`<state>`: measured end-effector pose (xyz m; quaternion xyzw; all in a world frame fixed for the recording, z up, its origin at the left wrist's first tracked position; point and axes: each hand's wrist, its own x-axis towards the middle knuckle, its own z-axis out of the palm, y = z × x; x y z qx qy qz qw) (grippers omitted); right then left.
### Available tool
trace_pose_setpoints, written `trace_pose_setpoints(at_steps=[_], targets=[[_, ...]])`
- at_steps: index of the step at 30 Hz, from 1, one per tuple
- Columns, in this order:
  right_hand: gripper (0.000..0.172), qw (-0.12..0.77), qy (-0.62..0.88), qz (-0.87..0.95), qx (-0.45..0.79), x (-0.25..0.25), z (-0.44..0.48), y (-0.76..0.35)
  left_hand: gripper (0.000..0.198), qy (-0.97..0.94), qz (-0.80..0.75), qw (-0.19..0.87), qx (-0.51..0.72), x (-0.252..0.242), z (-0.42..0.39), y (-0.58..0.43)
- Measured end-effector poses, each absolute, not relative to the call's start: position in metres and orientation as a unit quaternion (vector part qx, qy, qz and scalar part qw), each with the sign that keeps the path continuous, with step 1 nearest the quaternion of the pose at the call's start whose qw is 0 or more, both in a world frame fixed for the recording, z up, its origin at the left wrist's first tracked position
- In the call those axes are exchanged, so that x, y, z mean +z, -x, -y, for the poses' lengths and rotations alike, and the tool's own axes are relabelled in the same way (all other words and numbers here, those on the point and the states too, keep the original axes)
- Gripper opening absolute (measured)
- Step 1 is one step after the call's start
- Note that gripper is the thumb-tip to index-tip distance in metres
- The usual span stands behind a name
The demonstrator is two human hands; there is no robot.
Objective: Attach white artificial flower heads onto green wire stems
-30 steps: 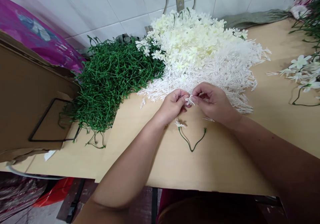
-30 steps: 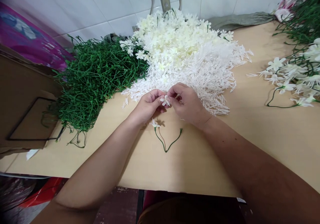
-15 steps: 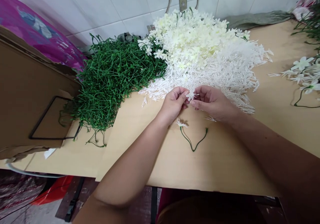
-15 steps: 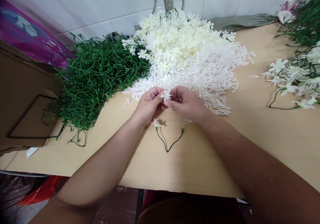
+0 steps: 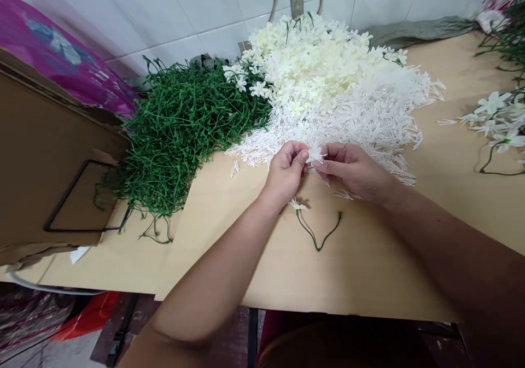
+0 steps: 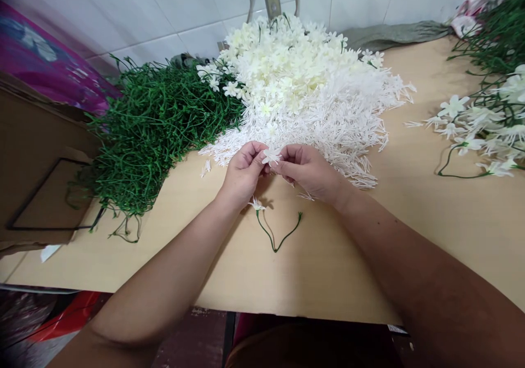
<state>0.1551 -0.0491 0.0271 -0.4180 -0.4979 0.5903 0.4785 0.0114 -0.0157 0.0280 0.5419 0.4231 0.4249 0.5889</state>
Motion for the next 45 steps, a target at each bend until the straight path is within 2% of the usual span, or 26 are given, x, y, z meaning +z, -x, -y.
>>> trace_pose_setpoints(at_steps=[9, 18, 29, 40, 43, 45], targets=[[0.039, 0.477, 0.362, 0.475, 0.645, 0.029, 0.05, -0.159, 0.023, -0.53, -0.395, 0.621, 0.421, 0.03, 0.017, -0.013], [0.048, 0.484, 0.409, 0.463, 0.62, 0.026, 0.05, -0.147, 0.017, -0.581, -0.407, 0.568, 0.417, 0.024, 0.015, -0.012], [0.045, 0.487, 0.393, 0.493, 0.604, 0.03, 0.05, -0.154, 0.02, -0.555, -0.418, 0.597, 0.402, 0.031, 0.019, -0.012], [0.036, 0.532, 0.44, 0.512, 0.511, 0.032, 0.049, -0.157, 0.013, -0.662, -0.388, 0.493, 0.411, 0.015, 0.012, -0.003], [0.034, 0.54, 0.444, 0.519, 0.492, 0.034, 0.048, -0.161, 0.015, -0.68, -0.392, 0.43, 0.447, 0.021, 0.018, -0.002], [0.033, 0.556, 0.441, 0.516, 0.481, 0.033, 0.046, -0.165, 0.021, -0.725, -0.396, 0.369, 0.426, 0.031, 0.028, 0.0]])
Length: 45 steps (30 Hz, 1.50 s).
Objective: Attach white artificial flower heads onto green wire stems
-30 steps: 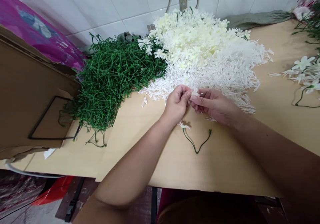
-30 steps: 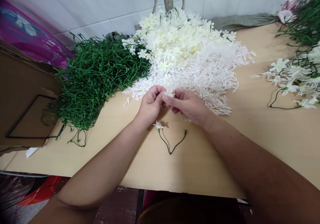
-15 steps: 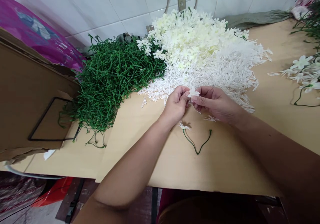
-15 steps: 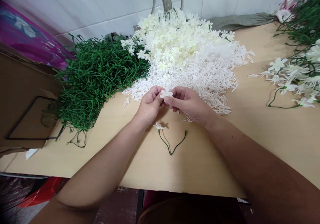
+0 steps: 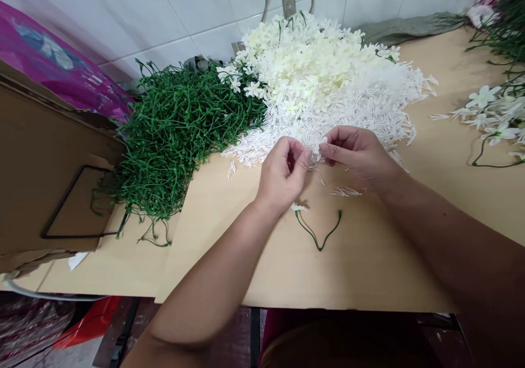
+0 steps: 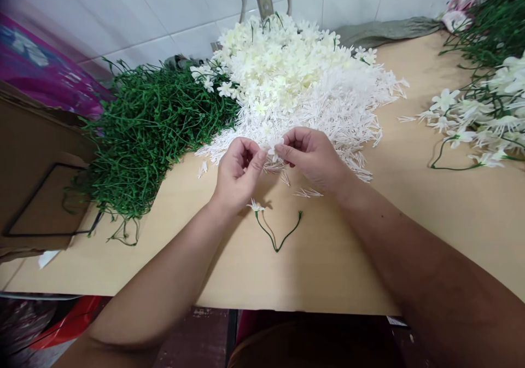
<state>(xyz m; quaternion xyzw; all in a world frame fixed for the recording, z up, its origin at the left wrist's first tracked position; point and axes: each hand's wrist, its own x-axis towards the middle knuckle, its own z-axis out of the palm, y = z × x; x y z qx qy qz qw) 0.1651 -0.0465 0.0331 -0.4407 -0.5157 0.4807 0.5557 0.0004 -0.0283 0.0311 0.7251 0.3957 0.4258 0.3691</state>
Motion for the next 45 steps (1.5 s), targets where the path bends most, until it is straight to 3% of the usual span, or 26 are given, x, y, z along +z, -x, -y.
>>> trace_pose_setpoints(at_steps=[8, 11, 14, 21, 31, 36, 41, 45], targets=[[0.037, 0.598, 0.416, 0.471, 0.497, 0.032, 0.042, -0.177, 0.034, -0.925, -0.343, 0.159, -0.027, 0.059, 0.075, -0.012], [0.042, 0.598, 0.402, 0.462, 0.518, 0.033, 0.043, -0.175, 0.019, -0.929, -0.337, 0.131, -0.08, 0.06, 0.075, -0.014], [0.043, 0.589, 0.392, 0.468, 0.53, 0.032, 0.043, -0.174, 0.02, -0.926, -0.347, 0.118, -0.086, 0.061, 0.07, -0.012], [0.043, 0.572, 0.395, 0.476, 0.539, 0.03, 0.043, -0.175, 0.028, -0.912, -0.387, 0.119, -0.066, 0.056, 0.059, -0.009], [0.043, 0.539, 0.391, 0.446, 0.598, 0.031, 0.046, -0.175, 0.019, -0.891, -0.434, 0.132, -0.001, 0.051, 0.046, -0.004], [0.039, 0.532, 0.373, 0.436, 0.623, 0.028, 0.045, -0.174, 0.011, -0.815, -0.526, 0.135, 0.205, 0.048, 0.018, 0.014], [0.036, 0.516, 0.352, 0.422, 0.657, 0.026, 0.047, -0.17, 0.014, -0.738, -0.49, 0.097, 0.454, 0.042, -0.01, 0.042], [0.036, 0.453, 0.329, 0.43, 0.709, 0.027, 0.05, -0.163, 0.005, -0.676, -0.457, 0.169, 0.553, 0.048, -0.018, 0.048]])
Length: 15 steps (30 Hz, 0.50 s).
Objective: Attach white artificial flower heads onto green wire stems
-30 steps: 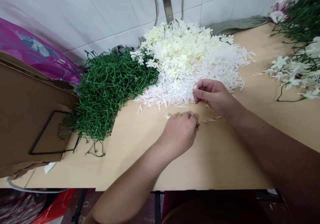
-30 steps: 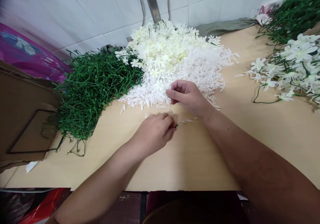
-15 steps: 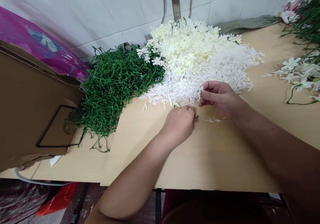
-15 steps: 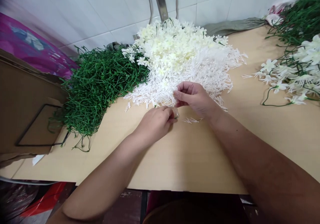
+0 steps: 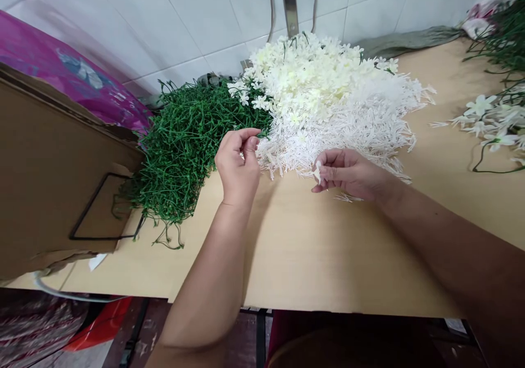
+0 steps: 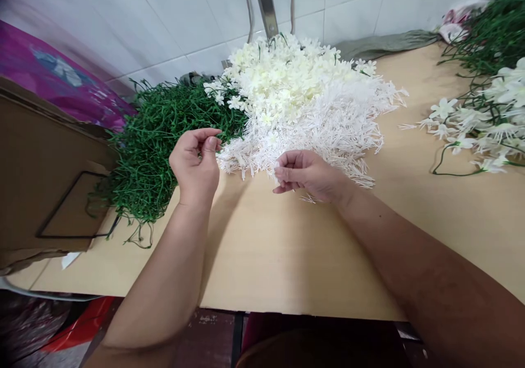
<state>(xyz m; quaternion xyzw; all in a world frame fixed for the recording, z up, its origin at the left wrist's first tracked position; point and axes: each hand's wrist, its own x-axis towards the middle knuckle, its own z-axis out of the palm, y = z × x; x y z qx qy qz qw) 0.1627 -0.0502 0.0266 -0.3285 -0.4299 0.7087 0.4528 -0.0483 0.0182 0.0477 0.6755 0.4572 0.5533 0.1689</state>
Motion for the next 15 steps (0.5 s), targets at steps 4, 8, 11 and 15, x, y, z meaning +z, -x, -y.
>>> trace_pose_setpoints(at_steps=[4, 8, 11, 15], targets=[[0.035, 0.402, 0.333, 0.446, 0.727, 0.025, 0.051, -0.16, 0.01, -0.566, -0.454, 0.349, 0.593, 0.051, -0.018, 0.039], [0.036, 0.482, 0.345, 0.42, 0.687, 0.023, 0.045, -0.167, 0.019, -0.55, -0.454, 0.511, 0.48, 0.045, -0.008, 0.022], [0.037, 0.535, 0.354, 0.397, 0.657, 0.024, 0.042, -0.171, 0.022, -0.562, -0.432, 0.595, 0.38, 0.039, 0.004, 0.008], [0.04, 0.545, 0.369, 0.395, 0.641, 0.025, 0.042, -0.168, 0.023, -0.565, -0.408, 0.637, 0.328, 0.033, 0.011, -0.003]])
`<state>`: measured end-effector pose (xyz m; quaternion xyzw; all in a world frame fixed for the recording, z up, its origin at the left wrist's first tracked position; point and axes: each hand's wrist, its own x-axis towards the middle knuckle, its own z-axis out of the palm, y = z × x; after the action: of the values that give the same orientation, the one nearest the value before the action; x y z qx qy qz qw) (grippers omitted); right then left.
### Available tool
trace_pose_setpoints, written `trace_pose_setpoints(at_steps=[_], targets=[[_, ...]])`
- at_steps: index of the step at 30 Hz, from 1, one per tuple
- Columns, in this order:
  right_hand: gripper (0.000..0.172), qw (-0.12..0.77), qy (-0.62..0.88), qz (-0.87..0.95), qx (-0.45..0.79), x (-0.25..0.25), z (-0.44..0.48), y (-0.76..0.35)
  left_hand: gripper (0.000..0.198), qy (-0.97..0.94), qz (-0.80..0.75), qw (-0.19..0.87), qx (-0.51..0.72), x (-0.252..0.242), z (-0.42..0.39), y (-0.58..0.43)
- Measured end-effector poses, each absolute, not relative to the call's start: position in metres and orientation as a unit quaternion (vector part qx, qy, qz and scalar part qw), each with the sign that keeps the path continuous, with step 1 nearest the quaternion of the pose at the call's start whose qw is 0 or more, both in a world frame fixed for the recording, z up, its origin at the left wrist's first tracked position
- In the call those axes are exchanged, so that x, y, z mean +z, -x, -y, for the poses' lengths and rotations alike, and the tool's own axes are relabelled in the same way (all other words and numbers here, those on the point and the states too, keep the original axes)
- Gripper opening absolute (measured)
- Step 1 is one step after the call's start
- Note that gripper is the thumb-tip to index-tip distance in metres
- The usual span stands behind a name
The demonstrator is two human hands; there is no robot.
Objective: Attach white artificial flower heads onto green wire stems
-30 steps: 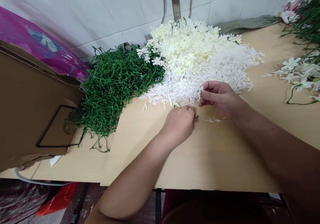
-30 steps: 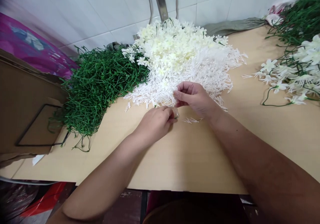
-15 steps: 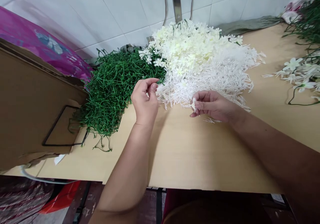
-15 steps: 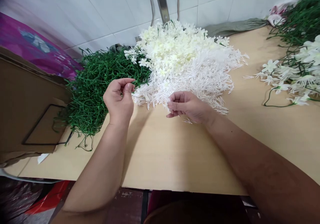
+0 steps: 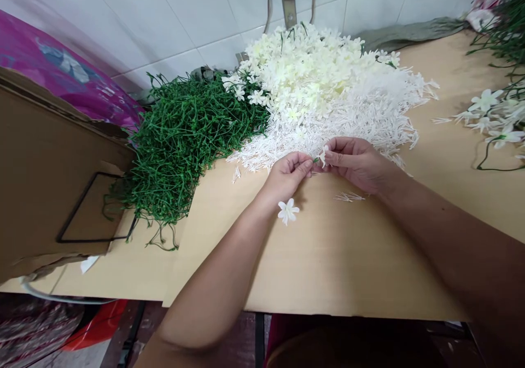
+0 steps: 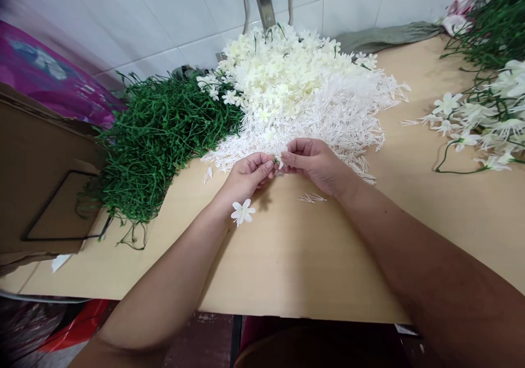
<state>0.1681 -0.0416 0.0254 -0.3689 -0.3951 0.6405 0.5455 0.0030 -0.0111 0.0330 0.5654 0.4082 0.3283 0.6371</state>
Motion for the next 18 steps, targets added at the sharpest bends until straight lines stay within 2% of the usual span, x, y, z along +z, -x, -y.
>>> trace_pose_setpoints(at_steps=[18], targets=[[0.04, 0.508, 0.398, 0.401, 0.65, 0.0235, 0.0408, -0.1707, 0.029, -0.543, -0.402, 0.668, 0.314, 0.0312, 0.0083, -0.0005]])
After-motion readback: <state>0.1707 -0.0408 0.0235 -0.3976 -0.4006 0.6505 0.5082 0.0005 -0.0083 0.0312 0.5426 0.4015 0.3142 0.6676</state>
